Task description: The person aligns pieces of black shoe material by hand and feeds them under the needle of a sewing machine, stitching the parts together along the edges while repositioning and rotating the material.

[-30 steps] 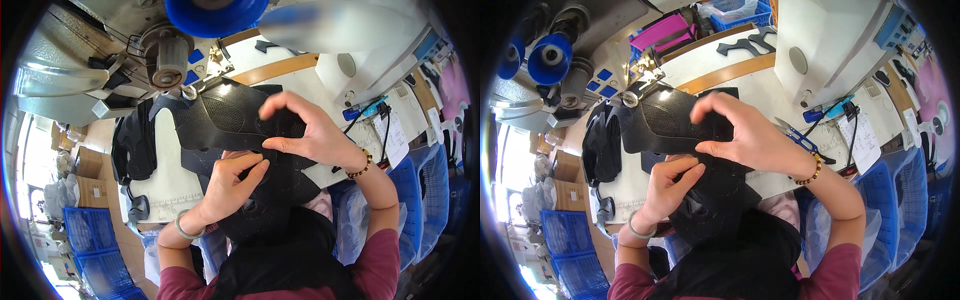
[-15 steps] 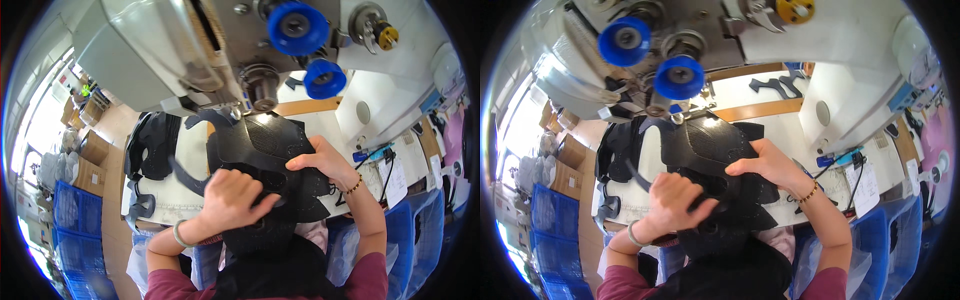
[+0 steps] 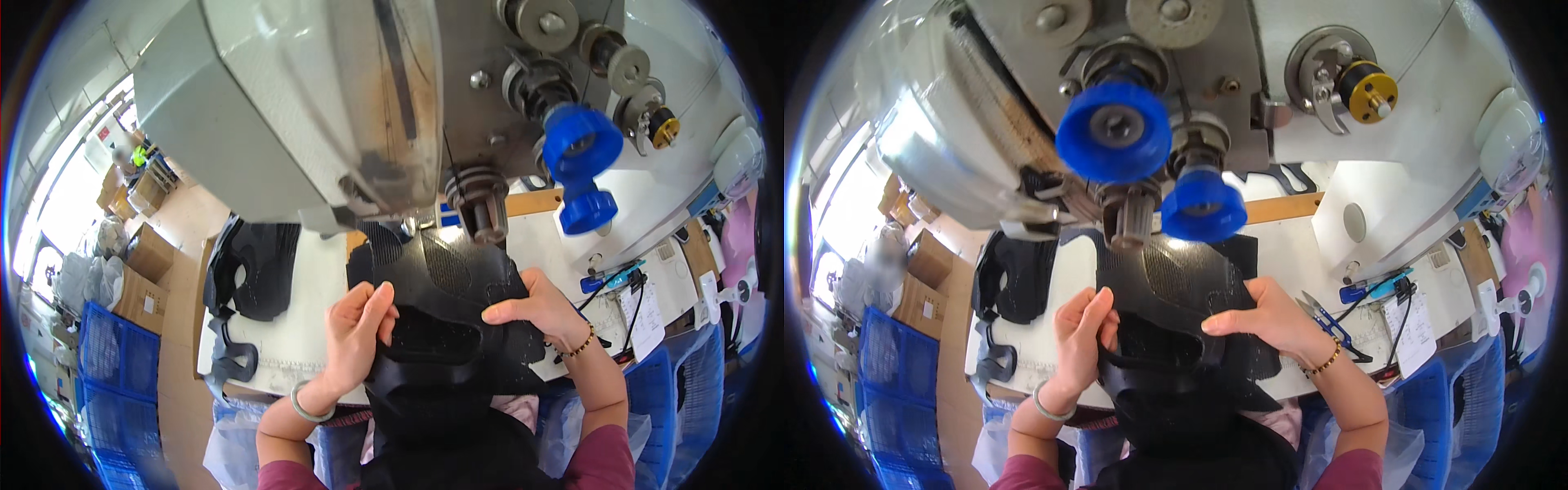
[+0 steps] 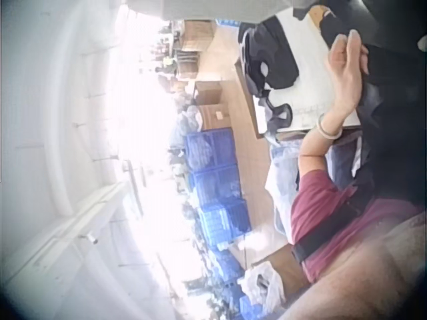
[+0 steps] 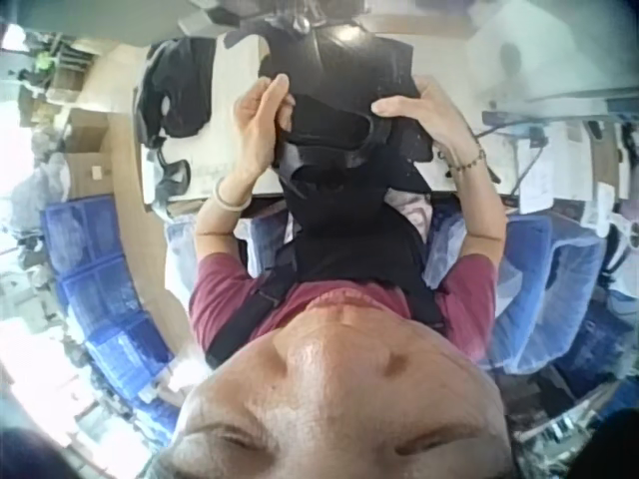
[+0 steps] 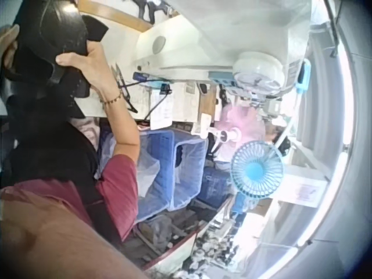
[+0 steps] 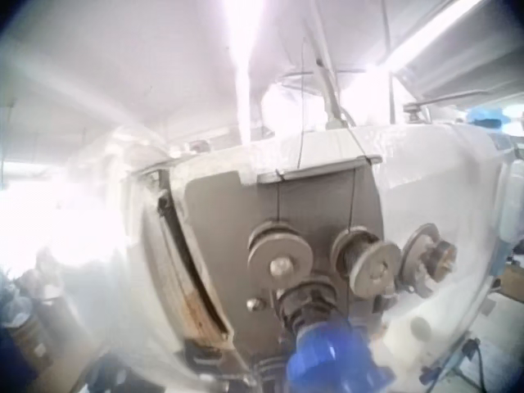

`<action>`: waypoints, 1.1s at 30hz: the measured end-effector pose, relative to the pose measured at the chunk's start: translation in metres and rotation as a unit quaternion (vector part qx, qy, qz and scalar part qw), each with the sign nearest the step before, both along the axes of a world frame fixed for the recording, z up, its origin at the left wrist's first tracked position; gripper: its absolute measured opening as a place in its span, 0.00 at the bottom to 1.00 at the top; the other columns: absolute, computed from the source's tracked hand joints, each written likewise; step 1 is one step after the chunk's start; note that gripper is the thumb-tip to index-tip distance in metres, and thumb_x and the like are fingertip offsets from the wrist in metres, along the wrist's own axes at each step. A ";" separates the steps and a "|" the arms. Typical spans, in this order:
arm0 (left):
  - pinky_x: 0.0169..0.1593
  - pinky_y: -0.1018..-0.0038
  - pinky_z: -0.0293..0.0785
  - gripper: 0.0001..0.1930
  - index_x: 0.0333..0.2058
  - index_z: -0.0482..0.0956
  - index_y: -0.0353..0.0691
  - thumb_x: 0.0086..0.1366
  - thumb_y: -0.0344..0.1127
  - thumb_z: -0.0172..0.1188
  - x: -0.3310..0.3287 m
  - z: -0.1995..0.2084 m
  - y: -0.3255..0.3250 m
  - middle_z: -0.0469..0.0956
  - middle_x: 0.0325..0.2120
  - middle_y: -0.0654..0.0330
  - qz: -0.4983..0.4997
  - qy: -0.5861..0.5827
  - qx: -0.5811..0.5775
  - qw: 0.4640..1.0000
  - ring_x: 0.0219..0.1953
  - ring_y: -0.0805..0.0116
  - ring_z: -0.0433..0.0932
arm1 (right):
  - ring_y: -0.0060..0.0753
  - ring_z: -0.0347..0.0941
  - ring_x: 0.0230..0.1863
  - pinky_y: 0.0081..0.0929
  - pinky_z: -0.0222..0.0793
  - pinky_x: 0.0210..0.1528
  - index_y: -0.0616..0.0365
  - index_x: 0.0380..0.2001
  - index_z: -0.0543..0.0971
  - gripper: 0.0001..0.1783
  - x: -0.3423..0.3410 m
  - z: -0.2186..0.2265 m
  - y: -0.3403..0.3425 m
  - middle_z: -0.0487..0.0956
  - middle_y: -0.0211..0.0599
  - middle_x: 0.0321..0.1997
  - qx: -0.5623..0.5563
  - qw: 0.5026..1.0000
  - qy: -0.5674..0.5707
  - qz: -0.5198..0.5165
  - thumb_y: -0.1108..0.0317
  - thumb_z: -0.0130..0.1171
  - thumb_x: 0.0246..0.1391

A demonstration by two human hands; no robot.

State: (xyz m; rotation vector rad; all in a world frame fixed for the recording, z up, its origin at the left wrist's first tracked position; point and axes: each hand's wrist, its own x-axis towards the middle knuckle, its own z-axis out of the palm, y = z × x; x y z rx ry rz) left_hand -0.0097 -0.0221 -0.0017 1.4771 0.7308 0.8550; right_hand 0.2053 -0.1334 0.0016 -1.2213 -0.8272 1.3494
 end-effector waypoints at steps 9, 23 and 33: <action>0.18 0.85 0.54 0.17 0.19 0.70 0.34 0.66 0.36 0.52 0.000 0.003 0.008 0.66 0.11 0.68 -0.002 0.002 -0.028 1.000 0.13 0.85 0.60 | 0.19 0.75 0.31 0.17 0.71 0.37 0.66 0.32 0.80 0.11 -0.006 0.000 0.002 0.80 0.33 0.31 0.017 1.000 -0.002 -0.009 0.74 0.66 0.42; 0.14 0.83 0.54 0.17 0.16 0.67 0.37 0.65 0.35 0.52 0.011 0.006 0.024 0.61 0.06 0.67 0.006 -0.020 0.001 1.000 0.08 0.82 0.56 | 0.17 0.73 0.31 0.16 0.68 0.36 0.63 0.31 0.80 0.10 -0.009 0.012 0.011 0.79 0.28 0.30 0.039 0.999 -0.006 -0.018 0.74 0.66 0.41; 0.15 0.84 0.54 0.18 0.16 0.69 0.35 0.65 0.35 0.52 0.016 0.013 0.035 0.61 0.07 0.68 0.018 -0.001 0.042 0.999 0.09 0.83 0.57 | 0.14 0.70 0.26 0.15 0.65 0.30 0.59 0.23 0.79 0.06 -0.009 0.014 0.023 0.76 0.24 0.24 0.087 0.994 -0.023 -0.055 0.74 0.67 0.40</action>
